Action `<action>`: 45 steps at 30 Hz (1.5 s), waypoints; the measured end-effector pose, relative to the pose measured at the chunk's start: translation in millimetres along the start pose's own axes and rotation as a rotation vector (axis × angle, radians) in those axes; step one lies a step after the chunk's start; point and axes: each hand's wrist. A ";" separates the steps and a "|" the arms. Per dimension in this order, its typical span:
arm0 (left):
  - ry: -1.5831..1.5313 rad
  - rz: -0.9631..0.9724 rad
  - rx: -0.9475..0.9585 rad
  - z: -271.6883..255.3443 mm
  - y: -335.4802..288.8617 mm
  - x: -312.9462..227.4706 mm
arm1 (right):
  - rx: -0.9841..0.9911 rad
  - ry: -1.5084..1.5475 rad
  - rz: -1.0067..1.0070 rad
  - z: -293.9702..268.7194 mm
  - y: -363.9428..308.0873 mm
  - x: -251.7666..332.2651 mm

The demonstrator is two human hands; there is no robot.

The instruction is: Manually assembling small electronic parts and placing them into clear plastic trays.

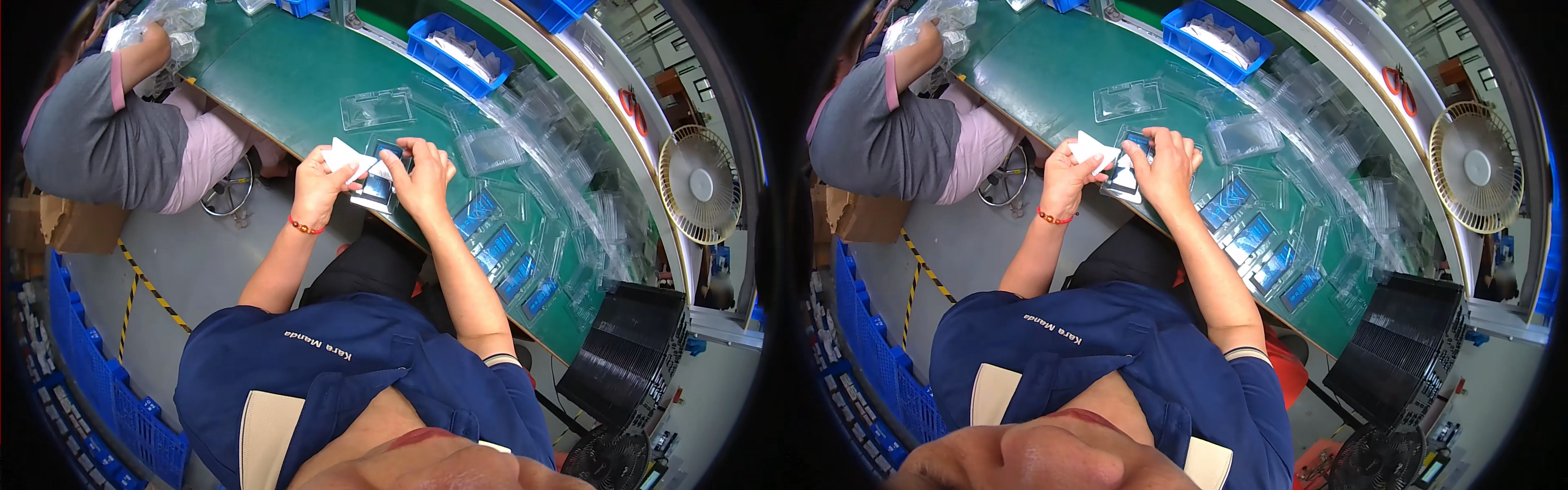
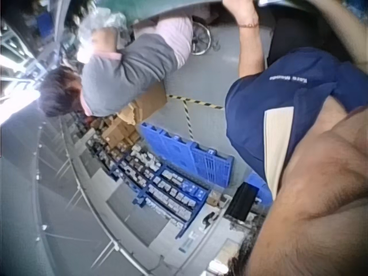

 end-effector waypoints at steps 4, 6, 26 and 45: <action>0.014 -0.008 0.072 17.2 -1.5 2.9 | 0.266 0.635 0.256 -6.1 -0.3 -10.7; -0.079 -0.028 0.108 20.9 -2.4 5.2 | 0.178 0.617 0.231 -11.3 -3.3 -15.0; 0.213 -0.174 0.560 72.6 -21.2 23.4 | -0.148 0.779 0.366 -70.8 -48.9 -44.5; 0.343 -0.126 0.867 109.6 -33.9 19.4 | 0.002 0.244 0.140 -115.1 -86.0 -43.8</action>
Point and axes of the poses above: each hand's wrist, its own y-axis towards the middle knuckle, its own z-axis out of the palm, x = y × z, and after that the axes turned 11 degrees about y, right-handed
